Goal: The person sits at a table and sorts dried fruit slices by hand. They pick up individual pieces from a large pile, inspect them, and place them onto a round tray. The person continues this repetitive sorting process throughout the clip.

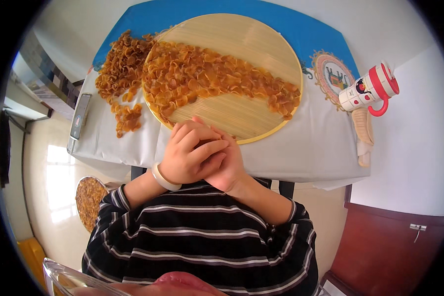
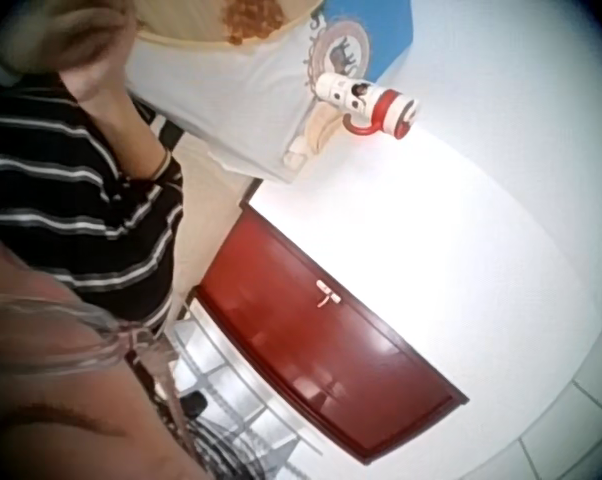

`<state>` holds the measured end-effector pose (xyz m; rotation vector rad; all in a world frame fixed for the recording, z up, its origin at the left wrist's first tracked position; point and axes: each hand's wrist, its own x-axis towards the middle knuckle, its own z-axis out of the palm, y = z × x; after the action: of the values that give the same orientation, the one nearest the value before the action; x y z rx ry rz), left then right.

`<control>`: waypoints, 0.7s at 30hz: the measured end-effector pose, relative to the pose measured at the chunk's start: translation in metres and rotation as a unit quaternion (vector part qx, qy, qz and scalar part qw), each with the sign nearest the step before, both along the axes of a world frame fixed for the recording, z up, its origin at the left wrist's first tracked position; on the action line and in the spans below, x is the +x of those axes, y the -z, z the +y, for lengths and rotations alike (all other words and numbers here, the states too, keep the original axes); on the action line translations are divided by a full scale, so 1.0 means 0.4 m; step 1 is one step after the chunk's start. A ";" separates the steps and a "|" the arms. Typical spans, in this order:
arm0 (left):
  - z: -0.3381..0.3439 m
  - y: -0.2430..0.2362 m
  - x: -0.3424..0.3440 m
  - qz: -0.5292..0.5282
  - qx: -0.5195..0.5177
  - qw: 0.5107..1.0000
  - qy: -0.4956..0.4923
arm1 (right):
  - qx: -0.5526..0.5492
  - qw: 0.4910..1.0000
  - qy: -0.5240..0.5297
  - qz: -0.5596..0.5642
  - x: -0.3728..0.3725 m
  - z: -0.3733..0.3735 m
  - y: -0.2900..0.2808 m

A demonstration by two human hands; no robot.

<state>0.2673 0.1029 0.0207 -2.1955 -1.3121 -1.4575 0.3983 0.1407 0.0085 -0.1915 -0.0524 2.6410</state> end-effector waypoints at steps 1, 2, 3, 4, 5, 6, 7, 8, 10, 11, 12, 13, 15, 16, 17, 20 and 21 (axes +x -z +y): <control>-0.001 -0.002 0.000 -0.006 0.000 1.000 0.008 | -0.010 1.000 -0.004 0.012 0.000 0.005 0.012; -0.001 -0.005 -0.001 -0.010 0.001 1.000 0.017 | -0.019 0.999 -0.007 0.026 -0.005 0.012 0.024; -0.013 -0.029 0.000 -0.020 -0.028 0.999 0.034 | -0.029 0.999 -0.011 0.040 -0.010 0.016 0.029; -0.020 -0.041 0.000 -0.030 -0.057 0.997 0.050 | -0.019 1.000 -0.003 -0.016 -0.003 0.014 0.024; -0.020 -0.041 -0.006 -0.054 -0.066 0.995 0.056 | -0.010 0.998 0.001 -0.069 -0.006 0.009 -0.022; -0.018 -0.039 -0.011 -0.079 -0.075 0.992 0.062 | 0.000 0.993 0.005 -0.122 -0.007 0.006 -0.047; -0.017 -0.039 -0.018 -0.104 -0.083 0.989 0.067 | 0.000 0.997 -0.009 -0.074 -0.007 0.009 -0.026; -0.017 -0.042 -0.028 -0.127 -0.096 0.984 0.081 | 0.002 1.000 -0.019 -0.025 -0.010 0.016 -0.003; -0.020 -0.049 -0.057 -0.175 -0.122 0.971 0.107 | -0.019 1.000 -0.017 0.003 -0.007 0.024 0.017; -0.024 -0.048 -0.072 -0.216 -0.120 0.965 0.089 | -0.045 0.999 -0.007 -0.017 -0.008 0.020 -0.003; -0.027 -0.046 -0.090 -0.256 -0.117 0.957 0.070 | -0.071 0.997 0.003 -0.037 -0.008 0.019 -0.018; -0.027 -0.043 -0.110 -0.296 -0.113 0.947 0.051 | -0.075 0.997 0.010 -0.029 -0.006 0.026 -0.024; -0.047 -0.066 -0.144 -0.431 -0.146 0.888 0.062 | -0.087 0.996 0.021 -0.016 0.007 0.048 -0.028; -0.058 -0.059 -0.173 -0.434 -0.183 0.880 0.058 | -0.091 0.995 0.022 0.022 0.019 0.068 -0.014; -0.068 -0.053 -0.202 -0.435 -0.221 0.872 0.050 | -0.075 0.996 0.027 0.035 0.029 0.085 -0.011; -0.082 -0.020 -0.239 -0.467 -0.249 0.847 0.055 | -0.032 0.997 0.045 0.055 0.048 0.142 -0.013; -0.084 -0.013 -0.244 -0.478 -0.263 0.836 0.054 | -0.029 0.997 0.052 0.057 0.053 0.159 -0.012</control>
<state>0.1698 0.0691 0.0261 -1.7940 -2.0905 -2.7033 0.4194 0.2041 0.0133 -0.0609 0.0714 2.5467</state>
